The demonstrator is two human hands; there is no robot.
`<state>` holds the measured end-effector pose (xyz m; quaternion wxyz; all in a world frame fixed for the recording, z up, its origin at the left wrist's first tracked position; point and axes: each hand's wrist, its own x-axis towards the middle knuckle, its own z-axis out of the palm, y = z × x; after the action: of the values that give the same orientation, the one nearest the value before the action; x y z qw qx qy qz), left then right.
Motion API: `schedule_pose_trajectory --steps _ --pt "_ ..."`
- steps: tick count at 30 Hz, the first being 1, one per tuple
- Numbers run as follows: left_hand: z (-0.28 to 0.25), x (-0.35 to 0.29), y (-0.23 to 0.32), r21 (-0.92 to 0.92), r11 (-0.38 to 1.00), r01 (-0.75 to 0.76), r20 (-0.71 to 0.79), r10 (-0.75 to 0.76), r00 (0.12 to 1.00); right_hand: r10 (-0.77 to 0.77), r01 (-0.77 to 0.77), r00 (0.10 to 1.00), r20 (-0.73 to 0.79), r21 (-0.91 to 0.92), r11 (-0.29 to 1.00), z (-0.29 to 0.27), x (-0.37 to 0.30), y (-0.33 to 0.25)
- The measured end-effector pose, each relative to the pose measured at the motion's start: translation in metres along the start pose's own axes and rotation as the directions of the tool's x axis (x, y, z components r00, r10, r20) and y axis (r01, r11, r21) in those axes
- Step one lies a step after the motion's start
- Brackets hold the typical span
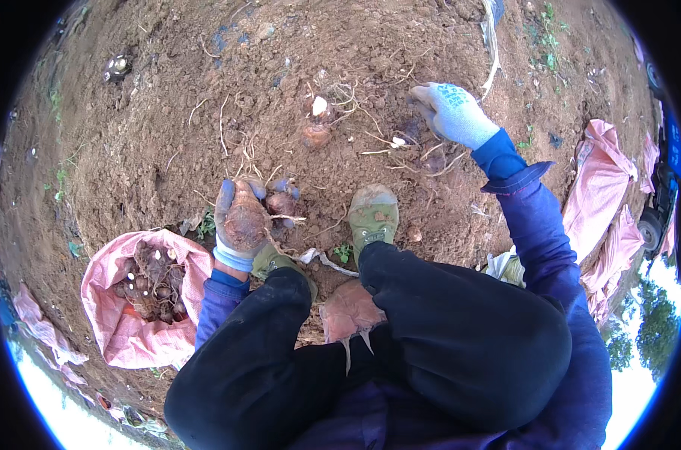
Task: The person repeatedly picks up potatoes from the soil, removes attached dirt and roots by hand, and places them into a pink sack. The person occasionally shifts the sack to make room for more potatoes.
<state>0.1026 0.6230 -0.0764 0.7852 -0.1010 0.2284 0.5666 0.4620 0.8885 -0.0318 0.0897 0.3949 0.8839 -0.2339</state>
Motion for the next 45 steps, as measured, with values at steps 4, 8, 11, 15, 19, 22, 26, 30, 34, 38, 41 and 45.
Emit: schedule_pose_trajectory --steps 4,8,11,15,19,22,26,30,34,38,41,45 --pt "-0.008 -0.009 -0.002 0.047 0.998 -0.044 -0.071 0.048 0.996 0.043 0.045 0.951 0.307 -0.271 0.961 0.038 -0.044 0.073" --pt "-0.008 -0.012 0.0 0.052 0.998 -0.031 -0.163 0.04 0.986 0.142 -0.034 0.937 0.318 -0.321 0.946 0.051 -0.069 0.077" --pt "-0.006 -0.009 -0.001 0.1 0.995 -0.018 -0.148 0.033 0.988 0.177 -0.058 0.92 0.35 -0.325 0.944 0.048 -0.068 0.068" --pt "-0.007 -0.005 -0.008 0.077 0.996 0.043 -0.127 -0.033 0.991 0.211 -0.145 0.913 0.349 -0.206 0.968 0.052 -0.058 0.075" --pt "-0.009 -0.005 -0.014 0.157 0.987 0.04 -0.092 -0.026 0.995 0.087 -0.126 0.979 0.187 0.212 0.969 0.072 -0.057 0.089" --pt "-0.008 -0.004 -0.015 0.129 0.99 0.055 -0.101 -0.042 0.994 -0.05 0.02 0.992 0.119 0.243 0.97 0.082 -0.049 0.095" --pt "-0.004 0.0 -0.014 0.166 0.984 0.065 -0.148 -0.04 0.988 -0.029 -0.029 0.971 0.237 0.238 0.971 0.079 -0.032 0.096" --pt "-0.002 0.002 -0.014 0.177 0.981 0.083 -0.15 -0.057 0.987 0.001 -0.1 0.913 0.408 0.221 0.97 0.066 -0.025 0.094" --pt "-0.004 0.002 -0.016 0.267 0.964 0.012 -0.06 0.005 0.998 -0.068 -0.083 0.948 0.31 0.449 0.889 0.064 -0.031 0.088" --pt "-0.003 0.002 -0.017 0.235 0.969 0.073 -0.108 -0.049 0.993 0.031 -0.176 0.913 0.407 0.325 0.929 0.067 -0.038 0.08" --pt "0.001 0.001 -0.017 0.297 0.953 0.057 -0.08 -0.035 0.996 0.136 -0.181 0.928 0.346 0.102 0.978 0.053 -0.045 0.073" --pt "0.006 0.0 -0.012 0.243 0.969 0.035 -0.014 -0.033 0.999 0.126 -0.115 0.991 0.049 -0.185 0.976 0.012 -0.06 0.048"
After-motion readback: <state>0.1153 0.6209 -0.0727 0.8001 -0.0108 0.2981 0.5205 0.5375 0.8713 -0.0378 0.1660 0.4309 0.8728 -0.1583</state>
